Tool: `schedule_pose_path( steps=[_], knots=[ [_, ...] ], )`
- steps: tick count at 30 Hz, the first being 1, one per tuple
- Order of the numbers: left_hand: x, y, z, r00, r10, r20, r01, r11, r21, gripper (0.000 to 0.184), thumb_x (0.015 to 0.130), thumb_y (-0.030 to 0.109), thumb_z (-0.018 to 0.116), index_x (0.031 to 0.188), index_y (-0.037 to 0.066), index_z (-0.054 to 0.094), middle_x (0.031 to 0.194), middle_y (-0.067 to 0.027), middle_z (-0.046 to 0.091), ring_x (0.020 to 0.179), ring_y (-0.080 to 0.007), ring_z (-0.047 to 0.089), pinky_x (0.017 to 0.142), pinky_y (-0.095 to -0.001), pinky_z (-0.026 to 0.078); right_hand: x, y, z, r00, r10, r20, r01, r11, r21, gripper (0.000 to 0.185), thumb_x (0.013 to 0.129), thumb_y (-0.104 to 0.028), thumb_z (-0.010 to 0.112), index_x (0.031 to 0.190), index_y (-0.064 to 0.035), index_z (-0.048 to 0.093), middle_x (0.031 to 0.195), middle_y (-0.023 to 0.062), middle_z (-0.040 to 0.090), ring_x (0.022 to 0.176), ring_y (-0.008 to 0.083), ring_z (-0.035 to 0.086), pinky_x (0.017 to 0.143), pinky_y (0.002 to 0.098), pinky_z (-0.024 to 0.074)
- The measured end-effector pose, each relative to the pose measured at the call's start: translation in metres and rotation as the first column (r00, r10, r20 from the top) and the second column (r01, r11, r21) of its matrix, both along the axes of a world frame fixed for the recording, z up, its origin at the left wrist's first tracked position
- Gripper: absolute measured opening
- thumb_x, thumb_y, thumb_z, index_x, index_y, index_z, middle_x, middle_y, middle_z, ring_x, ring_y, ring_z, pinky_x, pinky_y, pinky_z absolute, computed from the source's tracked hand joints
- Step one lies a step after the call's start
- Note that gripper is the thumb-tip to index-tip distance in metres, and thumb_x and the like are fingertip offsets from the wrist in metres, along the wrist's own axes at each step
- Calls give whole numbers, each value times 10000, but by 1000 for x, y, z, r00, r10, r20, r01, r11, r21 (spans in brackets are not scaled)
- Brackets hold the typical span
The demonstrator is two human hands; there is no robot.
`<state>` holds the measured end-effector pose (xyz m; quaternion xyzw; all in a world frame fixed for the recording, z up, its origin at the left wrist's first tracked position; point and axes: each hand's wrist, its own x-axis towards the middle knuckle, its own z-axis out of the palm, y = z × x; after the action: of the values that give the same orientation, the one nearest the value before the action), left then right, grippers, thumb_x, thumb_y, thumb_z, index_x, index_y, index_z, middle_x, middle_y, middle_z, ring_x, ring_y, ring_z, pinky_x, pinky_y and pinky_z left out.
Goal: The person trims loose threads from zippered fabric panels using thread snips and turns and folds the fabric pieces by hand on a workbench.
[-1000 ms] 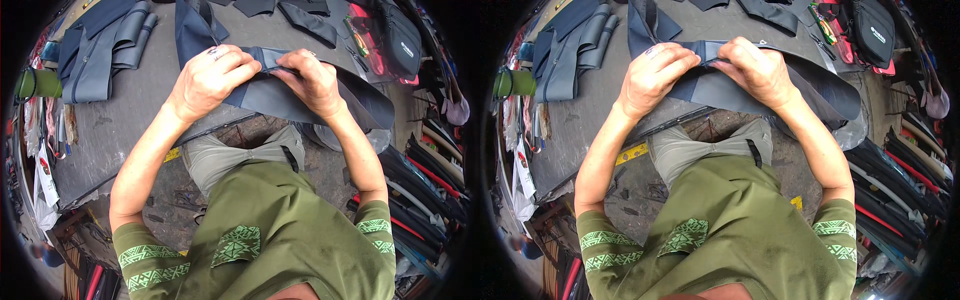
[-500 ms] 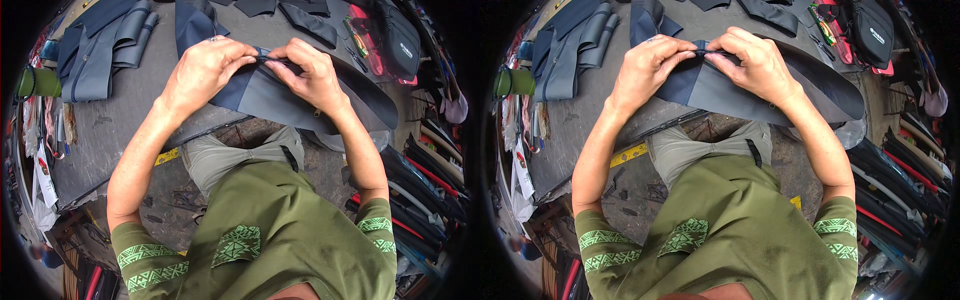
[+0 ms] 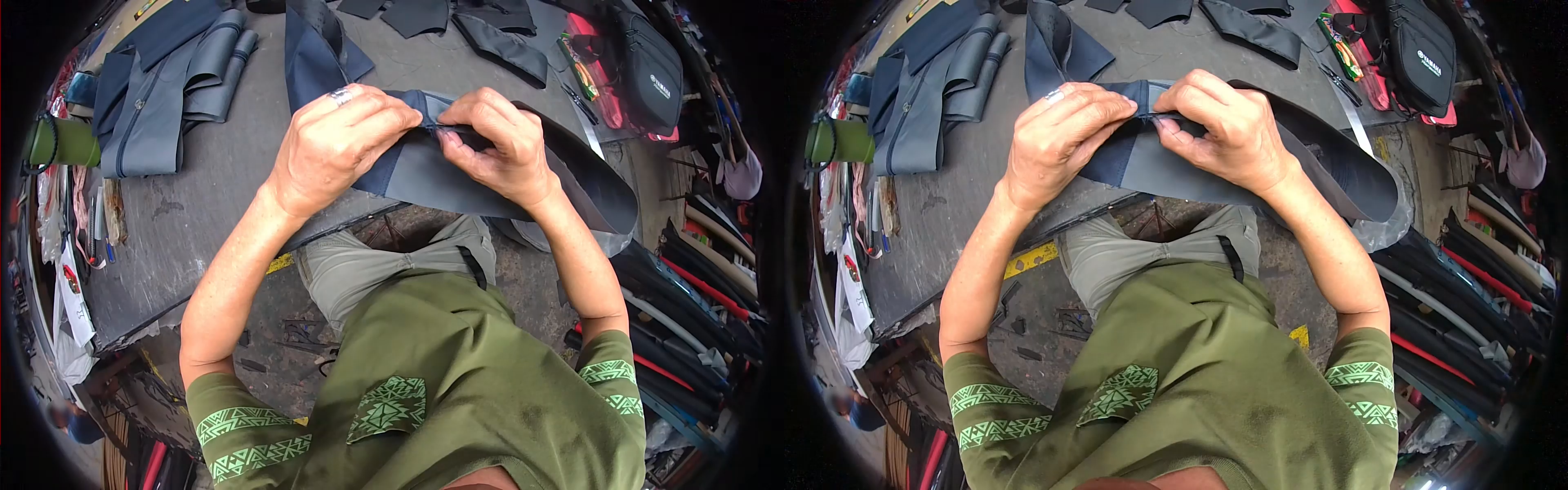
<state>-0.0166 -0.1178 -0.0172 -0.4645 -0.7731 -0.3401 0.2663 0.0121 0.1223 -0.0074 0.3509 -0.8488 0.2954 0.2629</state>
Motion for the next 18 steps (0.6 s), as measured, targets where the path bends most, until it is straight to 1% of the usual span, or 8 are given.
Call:
schedule_pose_path(
  steps=[2, 5, 10, 12, 15, 18],
  knots=[
    [0, 0, 3, 999, 7, 31, -6, 1000, -6, 222, 781, 28, 817, 994, 64, 766, 921, -60, 746, 890, -221, 730, 777, -330, 581, -1, -1, -2, 999, 27, -18, -27, 999, -37, 195, 753, -36, 789, 920, -79, 699, 839, 45, 666, 654, 224, 661, 545, 327, 529],
    [-3, -1, 8, 996, -16, 83, 15, 1000, 6, 215, 791, 35, 817, 999, 54, 767, 924, -73, 753, 885, -229, 733, 774, -335, 580, 0, -1, 3, 999, -14, 37, 13, 1000, 11, 182, 767, -38, 784, 922, -75, 697, 838, 47, 679, 677, 227, 679, 553, 311, 535],
    [-11, -2, 20, 987, -35, 156, 40, 999, -27, 185, 839, 56, 802, 1018, 30, 760, 961, -104, 768, 886, -257, 735, 783, -346, 577, -6, -3, 15, 998, -7, 55, 7, 1000, 1, 151, 796, -44, 765, 926, -58, 690, 828, 63, 685, 690, 232, 695, 587, 313, 551],
    [-12, -2, 22, 986, -42, 160, 47, 998, -31, 185, 840, 59, 801, 1019, 33, 761, 958, -103, 769, 884, -257, 735, 782, -345, 576, -6, -5, 20, 995, -3, 99, 4, 1000, -11, 133, 813, -45, 755, 925, -40, 685, 842, 75, 696, 718, 218, 719, 625, 311, 570],
    [-14, -2, 22, 987, -38, 157, 44, 998, -36, 184, 844, 68, 800, 1021, 36, 762, 959, -100, 770, 881, -255, 734, 780, -345, 576, -5, -7, 20, 989, -7, 149, 13, 999, -41, 125, 818, -44, 755, 921, -30, 685, 856, 79, 704, 746, 208, 734, 644, 301, 579],
    [-14, -2, 19, 987, -37, 157, 42, 999, -24, 173, 856, 101, 785, 1018, 49, 751, 940, -94, 758, 866, -267, 721, 793, -360, 569, -6, -8, 19, 988, 4, 155, 3, 999, -47, 120, 822, -45, 755, 918, -23, 687, 867, 80, 710, 756, 202, 738, 656, 298, 581]
  ],
)
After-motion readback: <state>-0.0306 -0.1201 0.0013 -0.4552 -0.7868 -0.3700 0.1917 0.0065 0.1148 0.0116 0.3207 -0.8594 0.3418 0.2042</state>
